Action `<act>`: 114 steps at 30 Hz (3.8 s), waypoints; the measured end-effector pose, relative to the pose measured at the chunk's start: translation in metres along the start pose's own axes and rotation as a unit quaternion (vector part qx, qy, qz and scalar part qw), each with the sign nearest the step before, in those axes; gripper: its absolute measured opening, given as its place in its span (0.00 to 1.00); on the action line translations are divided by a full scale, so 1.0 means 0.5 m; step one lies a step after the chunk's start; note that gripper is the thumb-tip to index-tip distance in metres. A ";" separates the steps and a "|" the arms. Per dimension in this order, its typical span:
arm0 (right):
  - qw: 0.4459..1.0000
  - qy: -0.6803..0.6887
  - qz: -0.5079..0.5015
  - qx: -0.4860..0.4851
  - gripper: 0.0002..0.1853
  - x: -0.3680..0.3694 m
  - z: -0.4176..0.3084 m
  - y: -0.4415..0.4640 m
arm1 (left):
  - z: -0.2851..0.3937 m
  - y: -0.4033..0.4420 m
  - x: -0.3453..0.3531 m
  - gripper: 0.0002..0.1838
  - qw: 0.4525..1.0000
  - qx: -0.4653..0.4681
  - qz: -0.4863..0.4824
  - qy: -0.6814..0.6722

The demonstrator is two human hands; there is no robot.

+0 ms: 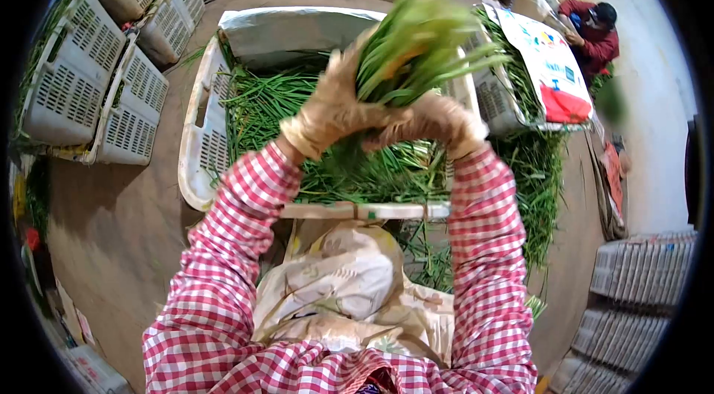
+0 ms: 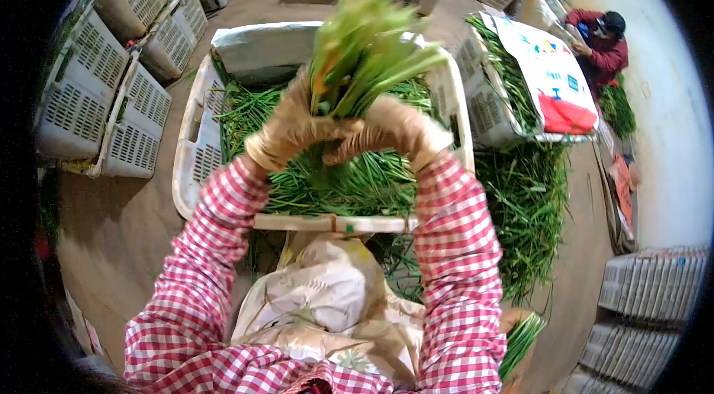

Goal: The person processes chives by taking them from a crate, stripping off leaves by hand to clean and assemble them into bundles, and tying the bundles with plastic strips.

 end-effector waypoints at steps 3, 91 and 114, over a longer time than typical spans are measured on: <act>0.986 -0.066 0.074 -0.134 0.30 -0.111 -0.173 -0.020 | 0.291 0.032 -0.021 0.46 0.956 0.222 0.049 0.184; 0.829 -0.046 0.490 0.267 0.09 0.235 -0.235 -0.784 | 0.046 -0.786 0.207 0.25 0.653 -0.593 -0.170 -0.440; 0.846 0.052 0.340 0.407 0.18 0.270 -0.258 -0.523 | 0.098 -0.731 0.173 0.33 0.686 -0.565 -0.175 -0.425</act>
Point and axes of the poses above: each hand's wrist, its own y-axis towards the middle knuckle, its own x-axis out of the palm, z = x × y, the point moved 8 cm from there along y, towards the middle knuckle, and after that the axes turned 15 degrees about -x, right-handed, at the moved point
